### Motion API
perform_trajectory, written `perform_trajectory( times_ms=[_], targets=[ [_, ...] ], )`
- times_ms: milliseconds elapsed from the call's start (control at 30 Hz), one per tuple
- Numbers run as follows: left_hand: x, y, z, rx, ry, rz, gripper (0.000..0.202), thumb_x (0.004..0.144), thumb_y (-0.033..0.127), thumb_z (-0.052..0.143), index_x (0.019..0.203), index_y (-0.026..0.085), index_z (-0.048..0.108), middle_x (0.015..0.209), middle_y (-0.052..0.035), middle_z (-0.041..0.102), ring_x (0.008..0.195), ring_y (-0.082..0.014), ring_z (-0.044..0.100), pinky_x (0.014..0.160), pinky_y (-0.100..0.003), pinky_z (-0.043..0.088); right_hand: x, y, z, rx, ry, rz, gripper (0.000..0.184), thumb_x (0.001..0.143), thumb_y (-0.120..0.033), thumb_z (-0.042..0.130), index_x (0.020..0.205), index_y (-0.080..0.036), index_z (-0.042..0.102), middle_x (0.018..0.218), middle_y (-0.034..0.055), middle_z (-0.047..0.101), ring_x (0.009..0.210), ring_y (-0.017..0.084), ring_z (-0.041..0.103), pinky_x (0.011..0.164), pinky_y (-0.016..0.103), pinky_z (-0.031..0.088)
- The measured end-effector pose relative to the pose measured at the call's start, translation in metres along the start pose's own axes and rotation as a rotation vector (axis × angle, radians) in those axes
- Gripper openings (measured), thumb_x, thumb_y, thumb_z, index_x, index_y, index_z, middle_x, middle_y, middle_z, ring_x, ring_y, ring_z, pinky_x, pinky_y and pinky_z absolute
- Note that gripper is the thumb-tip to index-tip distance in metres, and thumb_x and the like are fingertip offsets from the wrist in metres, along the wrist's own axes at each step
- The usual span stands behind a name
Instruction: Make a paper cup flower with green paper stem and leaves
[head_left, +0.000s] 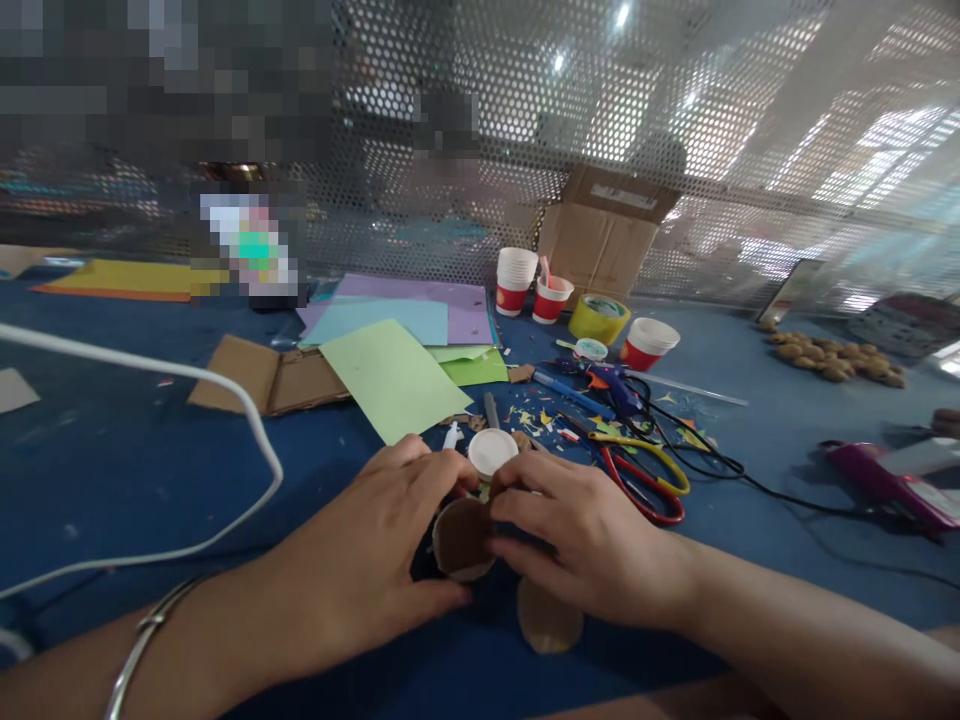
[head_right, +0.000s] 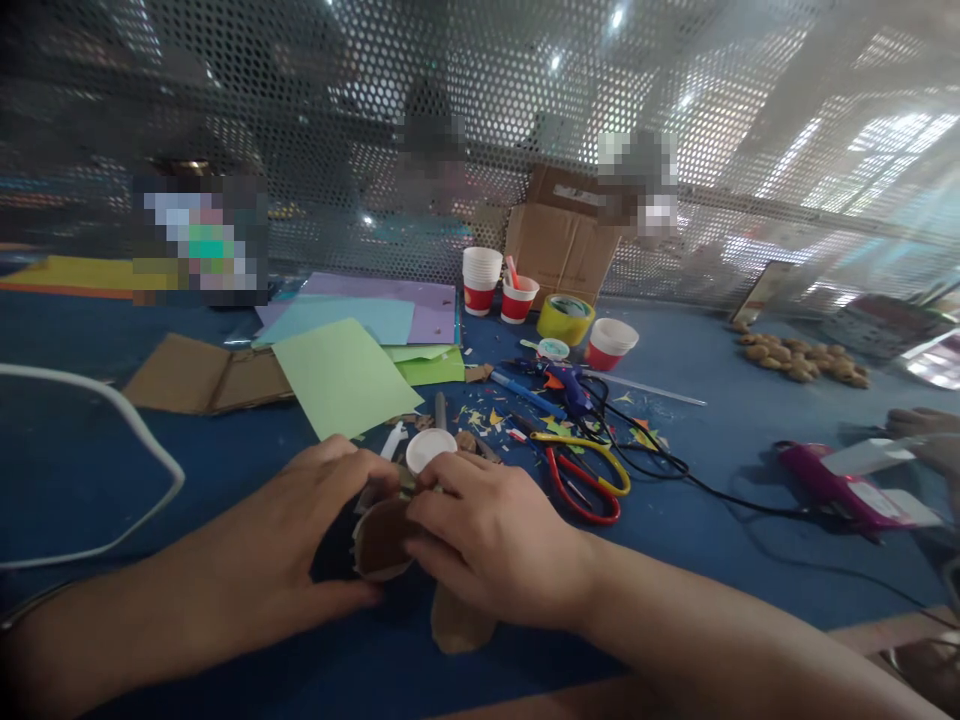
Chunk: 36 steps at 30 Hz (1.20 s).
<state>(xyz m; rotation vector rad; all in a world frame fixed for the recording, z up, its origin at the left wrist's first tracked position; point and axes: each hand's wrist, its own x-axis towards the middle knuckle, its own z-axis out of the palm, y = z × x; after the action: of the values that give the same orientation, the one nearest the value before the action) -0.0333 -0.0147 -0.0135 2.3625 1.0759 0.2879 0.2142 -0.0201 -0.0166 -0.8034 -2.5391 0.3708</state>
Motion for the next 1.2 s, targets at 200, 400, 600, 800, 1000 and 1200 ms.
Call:
perform_trajectory(
  times_ms=[200, 400, 600, 800, 1000, 1200],
  targets=[
    [-0.003, 0.002, 0.006, -0.038, 0.092, 0.077, 0.056, 0.080, 0.013, 0.069, 0.127, 0.029, 0.043, 0.121, -0.0010, 0.061, 0.114, -0.0241, 0.058, 0.098, -0.038, 0.043, 0.004, -0.004, 0.003, -0.012, -0.065, 0.076, 0.012, 0.093, -0.020, 0.066, 0.102, -0.014, 0.069, 0.115, 0.0118, 0.063, 0.101, 0.024, 0.063, 0.088, 0.037, 0.057],
    [-0.009, 0.005, 0.006, -0.026, 0.058, 0.162, 0.065, 0.090, 0.014, 0.067, 0.141, 0.035, 0.032, 0.131, -0.0005, 0.057, 0.119, -0.0202, 0.058, 0.103, -0.033, 0.044, 0.006, -0.009, 0.007, 0.125, -0.017, 0.141, 0.022, 0.088, -0.017, 0.069, 0.110, -0.013, 0.067, 0.125, 0.0144, 0.058, 0.111, 0.025, 0.061, 0.098, 0.040, 0.056],
    [-0.010, 0.004, 0.004, 0.051, 0.095, 0.206, 0.069, 0.094, 0.018, 0.067, 0.148, 0.037, 0.027, 0.138, -0.0018, 0.058, 0.125, -0.0226, 0.058, 0.106, -0.035, 0.045, 0.007, -0.007, 0.008, 0.262, 0.050, 0.175, 0.022, 0.080, -0.008, 0.073, 0.098, -0.016, 0.064, 0.110, 0.0084, 0.060, 0.103, 0.021, 0.060, 0.094, 0.033, 0.054],
    [-0.010, 0.000, -0.014, 0.133, 0.020, 0.094, 0.062, 0.087, 0.043, 0.079, 0.141, 0.033, 0.049, 0.135, -0.0054, 0.062, 0.127, -0.0327, 0.057, 0.106, -0.047, 0.046, 0.005, -0.008, -0.001, 0.413, 0.069, 0.230, 0.007, 0.092, -0.016, 0.072, 0.093, -0.017, 0.065, 0.086, -0.0012, 0.062, 0.078, 0.010, 0.058, 0.073, 0.022, 0.047],
    [-0.006, 0.023, -0.020, -0.241, 0.058, -0.118, 0.019, 0.094, 0.033, 0.067, 0.112, 0.029, 0.068, 0.098, 0.0006, 0.071, 0.094, -0.0197, 0.070, 0.080, -0.027, 0.054, 0.004, -0.006, -0.001, 0.459, 0.128, 0.204, 0.004, 0.095, -0.018, 0.069, 0.097, -0.016, 0.067, 0.088, -0.0012, 0.064, 0.075, 0.008, 0.059, 0.071, 0.019, 0.048],
    [-0.002, 0.019, -0.020, -0.277, 0.133, -0.060, 0.017, 0.100, 0.032, 0.058, 0.104, 0.030, 0.074, 0.092, 0.0010, 0.072, 0.082, -0.0139, 0.069, 0.062, -0.018, 0.048, 0.001, 0.004, -0.008, 0.322, 0.174, 0.188, 0.004, 0.099, -0.021, 0.066, 0.099, -0.018, 0.067, 0.087, -0.0013, 0.065, 0.075, 0.008, 0.059, 0.071, 0.019, 0.046]
  ],
)
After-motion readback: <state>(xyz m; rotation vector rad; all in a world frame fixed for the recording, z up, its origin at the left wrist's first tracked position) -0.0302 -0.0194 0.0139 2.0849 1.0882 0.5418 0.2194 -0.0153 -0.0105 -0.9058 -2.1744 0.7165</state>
